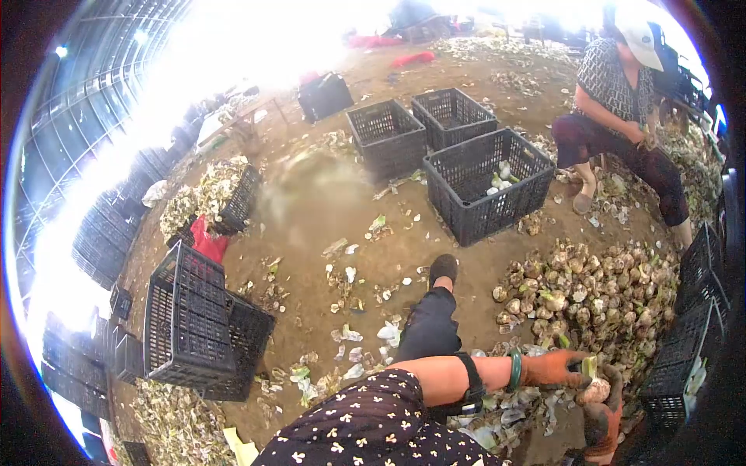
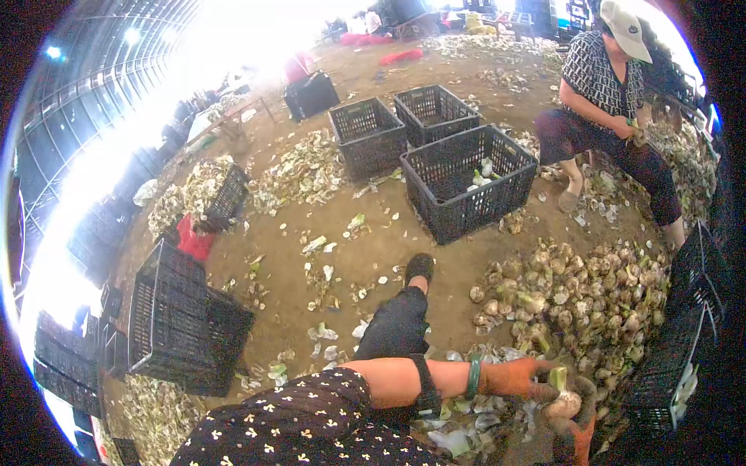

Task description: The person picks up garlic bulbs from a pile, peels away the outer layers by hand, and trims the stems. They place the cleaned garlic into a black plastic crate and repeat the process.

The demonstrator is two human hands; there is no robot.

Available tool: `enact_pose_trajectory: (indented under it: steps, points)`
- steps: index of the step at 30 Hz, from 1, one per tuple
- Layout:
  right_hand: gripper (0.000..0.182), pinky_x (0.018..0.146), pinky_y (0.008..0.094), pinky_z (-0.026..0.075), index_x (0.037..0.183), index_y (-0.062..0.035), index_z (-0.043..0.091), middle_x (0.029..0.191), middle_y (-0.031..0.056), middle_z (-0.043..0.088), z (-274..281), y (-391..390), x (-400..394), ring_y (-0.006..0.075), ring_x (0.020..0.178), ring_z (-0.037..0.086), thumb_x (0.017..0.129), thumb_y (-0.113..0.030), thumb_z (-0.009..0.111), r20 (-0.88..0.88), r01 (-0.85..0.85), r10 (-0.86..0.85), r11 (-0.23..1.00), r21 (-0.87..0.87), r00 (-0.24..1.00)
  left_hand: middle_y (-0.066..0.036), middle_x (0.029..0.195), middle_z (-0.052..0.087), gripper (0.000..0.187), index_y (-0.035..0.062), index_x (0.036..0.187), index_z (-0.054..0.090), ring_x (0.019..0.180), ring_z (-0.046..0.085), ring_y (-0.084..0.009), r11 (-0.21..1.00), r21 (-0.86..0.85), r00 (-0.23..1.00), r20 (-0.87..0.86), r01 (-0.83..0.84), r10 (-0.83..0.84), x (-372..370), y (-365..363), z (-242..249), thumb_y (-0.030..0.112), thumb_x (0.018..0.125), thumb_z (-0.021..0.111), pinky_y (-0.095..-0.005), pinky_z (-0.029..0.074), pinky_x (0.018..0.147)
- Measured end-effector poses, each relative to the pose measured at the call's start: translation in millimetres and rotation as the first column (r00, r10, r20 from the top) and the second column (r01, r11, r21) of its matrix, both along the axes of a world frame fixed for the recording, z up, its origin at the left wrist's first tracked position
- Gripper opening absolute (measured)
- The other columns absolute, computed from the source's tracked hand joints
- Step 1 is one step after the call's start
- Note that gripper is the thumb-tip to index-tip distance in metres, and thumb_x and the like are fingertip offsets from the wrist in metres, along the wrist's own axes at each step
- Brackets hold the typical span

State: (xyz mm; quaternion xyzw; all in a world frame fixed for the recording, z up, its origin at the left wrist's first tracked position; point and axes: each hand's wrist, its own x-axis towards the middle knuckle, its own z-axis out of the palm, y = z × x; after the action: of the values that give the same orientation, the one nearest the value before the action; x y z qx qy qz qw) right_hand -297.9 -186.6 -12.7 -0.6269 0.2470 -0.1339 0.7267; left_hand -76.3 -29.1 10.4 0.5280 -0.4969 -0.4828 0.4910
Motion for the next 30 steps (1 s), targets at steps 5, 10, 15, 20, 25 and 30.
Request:
enact_pose_trajectory:
  steps: [5,10,15,20,25,30]
  points:
    - [0.049,0.082,0.0353,0.052,0.130,-0.0023,0.034,0.122,0.0156,0.047,65.8,51.3,34.4,0.0261,0.103,0.054,0.085,-0.008,0.052,0.028,-0.062,0.062,0.998,0.008,0.998,-0.012,0.118,0.055,0.060,0.0043,0.121,0.050,0.109,0.050,-0.0207,0.998,-0.050,0.994,-0.104,-0.043,0.038,-0.8,3.5,15.5,0.035,0.074,0.069,-0.0356,0.036,0.096]
    - [0.046,0.083,0.0345,0.051,0.129,-0.0036,0.037,0.121,0.0143,0.047,93.6,57.6,63.0,0.0238,0.103,0.054,0.086,-0.007,0.052,-0.018,-0.175,0.175,0.984,-0.024,0.984,-0.010,0.107,0.061,0.047,0.0066,0.111,0.058,0.096,0.056,-0.0191,0.997,0.012,0.988,-0.135,-0.080,0.081,8.4,0.2,19.3,0.033,0.074,0.069,-0.0344,0.041,0.089]
    - [0.058,0.091,0.0314,0.041,0.123,-0.0054,0.042,0.115,0.0078,0.050,57.4,64.4,60.4,0.0173,0.101,0.051,0.072,-0.003,0.068,0.079,0.146,-0.127,0.935,-0.323,0.989,-0.009,0.087,0.065,0.029,0.0046,0.097,0.064,0.076,0.057,-0.0166,0.960,0.051,0.961,0.034,-0.274,0.273,12.8,7.5,35.1,0.027,0.080,0.062,-0.0324,0.046,0.071]
    - [0.041,0.077,0.0274,0.048,0.120,-0.0045,0.045,0.106,0.0062,0.056,81.2,74.7,70.0,0.0147,0.094,0.054,0.086,-0.024,0.058,0.324,0.086,-0.187,0.950,0.301,0.927,-0.006,0.085,0.064,0.023,0.0049,0.094,0.063,0.071,0.058,-0.0162,0.977,0.015,0.977,-0.011,-0.211,0.211,7.8,5.0,40.2,0.018,0.076,0.068,-0.0315,0.048,0.064]
    - [0.036,0.071,0.0288,0.050,0.117,-0.0013,0.043,0.100,0.0108,0.058,70.6,75.0,79.2,0.0220,0.084,0.060,0.091,-0.025,0.048,0.096,0.330,-0.324,0.942,-0.059,0.941,-0.009,0.096,0.058,0.038,0.0177,0.104,0.060,0.078,0.059,-0.0301,0.905,-0.399,0.614,0.681,-0.148,0.400,-13.7,11.0,41.2,0.011,0.067,0.064,-0.0386,0.049,0.066]
    - [0.030,0.069,0.0291,0.049,0.110,0.0045,0.046,0.091,0.0108,0.061,54.5,60.9,78.0,0.0182,0.084,0.060,0.094,-0.021,0.042,-0.055,0.158,-0.272,0.700,-0.697,0.961,-0.008,0.090,0.059,0.040,0.0200,0.105,0.060,0.075,0.060,-0.0289,0.811,-0.487,0.537,0.610,-0.325,0.582,-12.5,4.1,33.8,0.011,0.066,0.062,-0.0389,0.048,0.062]
